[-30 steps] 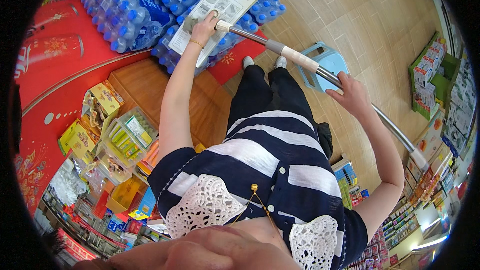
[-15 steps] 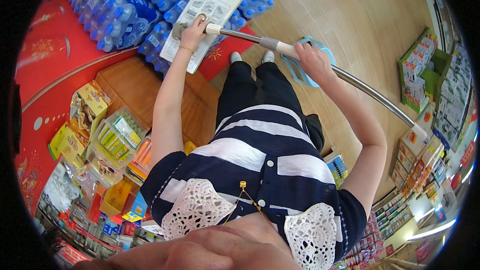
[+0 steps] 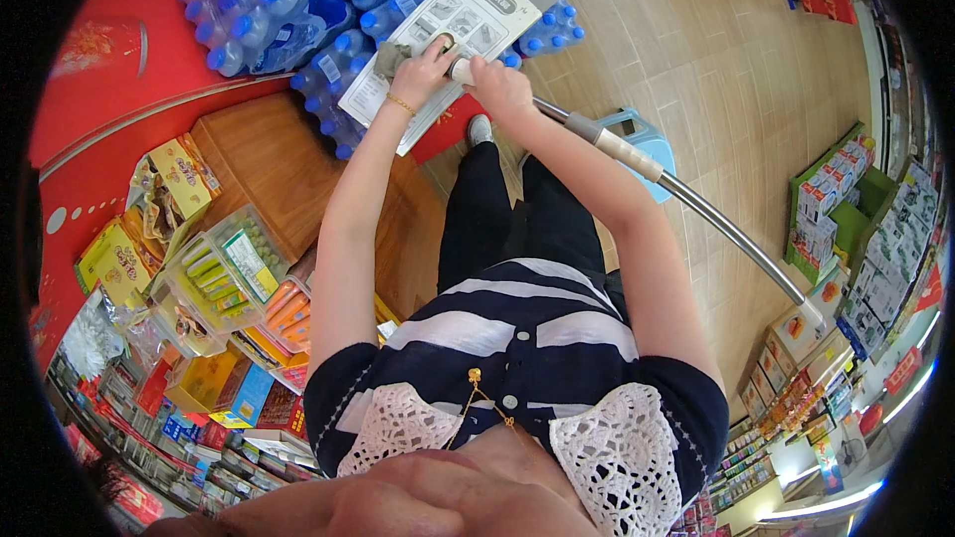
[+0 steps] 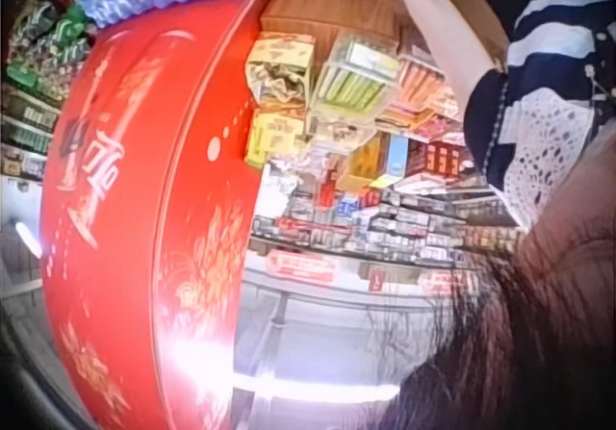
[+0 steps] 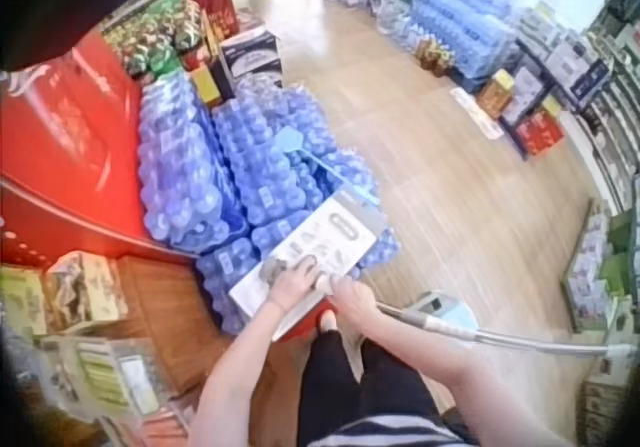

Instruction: The person assembles a flat mop by attaching the mop head to a metal handle, then wipes the surface of a product box with the mop head. The person handles the mop head, handle, and box during the process.

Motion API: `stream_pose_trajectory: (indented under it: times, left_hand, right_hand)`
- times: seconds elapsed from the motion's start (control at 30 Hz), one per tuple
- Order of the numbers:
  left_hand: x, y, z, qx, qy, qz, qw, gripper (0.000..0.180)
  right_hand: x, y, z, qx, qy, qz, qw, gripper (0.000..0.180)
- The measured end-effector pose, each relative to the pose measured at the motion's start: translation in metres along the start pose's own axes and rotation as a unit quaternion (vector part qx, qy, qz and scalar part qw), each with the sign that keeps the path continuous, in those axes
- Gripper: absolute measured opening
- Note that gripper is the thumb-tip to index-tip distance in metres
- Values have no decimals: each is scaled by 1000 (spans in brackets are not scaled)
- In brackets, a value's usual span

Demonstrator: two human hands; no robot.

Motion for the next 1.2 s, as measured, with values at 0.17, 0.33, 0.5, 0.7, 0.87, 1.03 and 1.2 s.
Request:
stream_pose_trajectory:
  times: [0.17, 0.33, 0.5, 0.7, 0.87, 1.03, 1.2]
  left_hand:
    - [-2, 4, -1, -17, -20, 20, 999, 25]
    - [2, 2, 4, -15, -24, 10, 1000, 24]
    - [-4, 9, -6, -33, -44, 15, 998, 41]
    - [-7, 16, -6, -47, -54, 18, 997, 43]
    - [-5, 9, -3, -23, -52, 2, 998, 41]
    - [-6, 9, -2, -2, -50, -7, 999, 40]
    - [-5, -1, -4, 13, -63, -29, 998, 46]
  right_hand:
    - [18, 15, 15, -114, -9, 216, 970, 46]
    - [38, 53, 4, -427, 180, 407, 787, 61]
    - [12, -8, 4, -54, -21, 186, 981, 43]
    - [25, 15, 11, -285, 83, 263, 918, 46]
    - [33, 18, 15, -326, 116, 298, 890, 47]
    - [0, -15, 10, -102, -32, -33, 994, 47]
    - [3, -9, 13, -100, -42, -33, 994, 44]
Point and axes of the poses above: each hand's wrist, its own z-axis towards the middle knuckle, its own y-axis out of the palm, x = y × z, the point moved 8 cm from there along z, towards the middle knuckle
